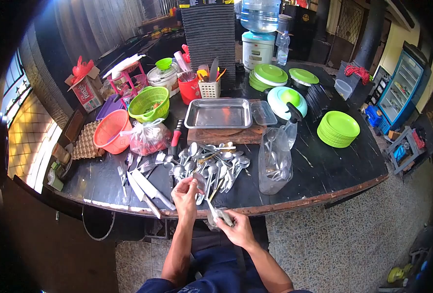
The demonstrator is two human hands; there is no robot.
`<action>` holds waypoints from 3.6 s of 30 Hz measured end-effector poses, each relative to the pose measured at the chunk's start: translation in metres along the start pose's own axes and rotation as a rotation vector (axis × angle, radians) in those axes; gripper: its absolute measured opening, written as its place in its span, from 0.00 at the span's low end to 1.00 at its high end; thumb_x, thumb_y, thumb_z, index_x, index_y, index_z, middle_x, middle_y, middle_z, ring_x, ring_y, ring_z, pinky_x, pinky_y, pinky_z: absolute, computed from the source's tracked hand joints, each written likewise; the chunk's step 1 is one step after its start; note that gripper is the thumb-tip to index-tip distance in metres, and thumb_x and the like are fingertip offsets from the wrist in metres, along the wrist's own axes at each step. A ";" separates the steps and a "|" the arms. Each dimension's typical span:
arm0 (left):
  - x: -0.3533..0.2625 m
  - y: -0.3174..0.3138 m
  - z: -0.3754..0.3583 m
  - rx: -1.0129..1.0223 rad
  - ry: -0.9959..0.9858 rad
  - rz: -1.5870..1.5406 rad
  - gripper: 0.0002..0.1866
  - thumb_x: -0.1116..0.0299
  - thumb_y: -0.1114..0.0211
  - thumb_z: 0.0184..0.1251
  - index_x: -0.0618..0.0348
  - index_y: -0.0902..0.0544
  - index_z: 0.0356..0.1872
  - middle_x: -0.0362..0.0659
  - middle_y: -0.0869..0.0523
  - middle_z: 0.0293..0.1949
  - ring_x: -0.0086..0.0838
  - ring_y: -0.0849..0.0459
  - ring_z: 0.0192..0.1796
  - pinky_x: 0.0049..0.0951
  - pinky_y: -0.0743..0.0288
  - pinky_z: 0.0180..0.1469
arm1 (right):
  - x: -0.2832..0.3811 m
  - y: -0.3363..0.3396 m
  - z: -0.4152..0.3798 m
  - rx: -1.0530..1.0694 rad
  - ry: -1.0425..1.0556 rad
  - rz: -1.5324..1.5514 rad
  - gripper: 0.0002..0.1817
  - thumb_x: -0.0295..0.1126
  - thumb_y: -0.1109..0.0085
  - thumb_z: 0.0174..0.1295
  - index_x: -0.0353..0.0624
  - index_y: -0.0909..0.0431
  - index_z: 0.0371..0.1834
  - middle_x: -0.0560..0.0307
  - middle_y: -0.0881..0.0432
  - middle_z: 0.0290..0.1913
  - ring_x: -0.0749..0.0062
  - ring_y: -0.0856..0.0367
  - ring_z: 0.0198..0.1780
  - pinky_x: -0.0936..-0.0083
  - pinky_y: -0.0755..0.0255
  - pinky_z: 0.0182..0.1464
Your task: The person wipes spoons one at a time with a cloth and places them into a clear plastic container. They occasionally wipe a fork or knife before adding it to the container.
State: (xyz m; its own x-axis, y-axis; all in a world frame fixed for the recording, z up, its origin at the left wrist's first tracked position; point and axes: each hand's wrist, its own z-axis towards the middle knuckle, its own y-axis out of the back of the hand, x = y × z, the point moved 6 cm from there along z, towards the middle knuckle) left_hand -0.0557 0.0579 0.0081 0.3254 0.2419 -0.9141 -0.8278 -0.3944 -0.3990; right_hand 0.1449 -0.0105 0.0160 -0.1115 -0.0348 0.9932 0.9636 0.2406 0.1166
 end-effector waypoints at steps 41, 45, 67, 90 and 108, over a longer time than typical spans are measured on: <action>-0.007 -0.040 -0.046 0.194 0.469 -0.415 0.14 0.65 0.43 0.86 0.59 0.17 0.61 0.37 0.11 0.46 0.21 0.13 0.43 0.24 0.19 0.44 | 0.087 0.023 0.033 -0.307 0.588 -0.310 0.28 0.15 0.35 0.52 0.39 0.13 0.60 0.48 0.10 0.59 0.56 0.11 0.54 0.67 0.23 0.54; 0.002 -0.048 -0.055 0.297 0.559 -0.369 0.16 0.63 0.43 0.86 0.59 0.18 0.63 0.38 0.10 0.49 0.24 0.12 0.46 0.25 0.19 0.49 | 0.103 0.021 0.030 -0.375 0.746 -0.676 0.25 0.20 0.34 0.56 0.39 0.13 0.61 0.51 0.12 0.63 0.61 0.13 0.51 0.70 0.22 0.51; -0.001 -0.043 -0.040 0.224 0.272 -0.151 0.18 0.66 0.46 0.87 0.68 0.19 0.64 0.46 0.11 0.55 0.23 0.14 0.52 0.26 0.21 0.56 | 0.054 0.016 0.043 0.007 0.417 -0.059 0.19 0.17 0.39 0.61 0.34 0.13 0.56 0.47 0.10 0.56 0.61 0.11 0.54 0.70 0.23 0.62; -0.042 -0.080 0.020 0.242 -0.135 0.009 0.07 0.70 0.37 0.82 0.64 0.17 0.48 0.45 0.12 0.34 0.21 0.18 0.28 0.23 0.23 0.30 | 0.013 0.020 -0.015 -0.183 0.221 -0.340 0.13 0.30 0.27 0.64 0.38 0.13 0.50 0.45 0.10 0.43 0.53 0.08 0.45 0.65 0.17 0.46; -0.005 -0.249 -0.006 0.989 -0.539 0.627 0.08 0.79 0.33 0.67 0.61 0.09 0.44 0.47 0.08 0.39 0.44 0.16 0.46 0.43 0.22 0.53 | -0.010 0.035 -0.027 -0.168 0.124 -0.241 0.12 0.32 0.29 0.68 0.41 0.11 0.51 0.48 0.08 0.48 0.63 0.08 0.48 0.72 0.19 0.50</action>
State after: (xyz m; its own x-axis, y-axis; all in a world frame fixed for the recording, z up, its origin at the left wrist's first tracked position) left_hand 0.1516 0.1496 0.1115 -0.2736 0.6722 -0.6880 -0.8317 0.1940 0.5203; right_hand 0.1860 -0.0283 0.0099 -0.3206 -0.1923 0.9275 0.9409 0.0479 0.3352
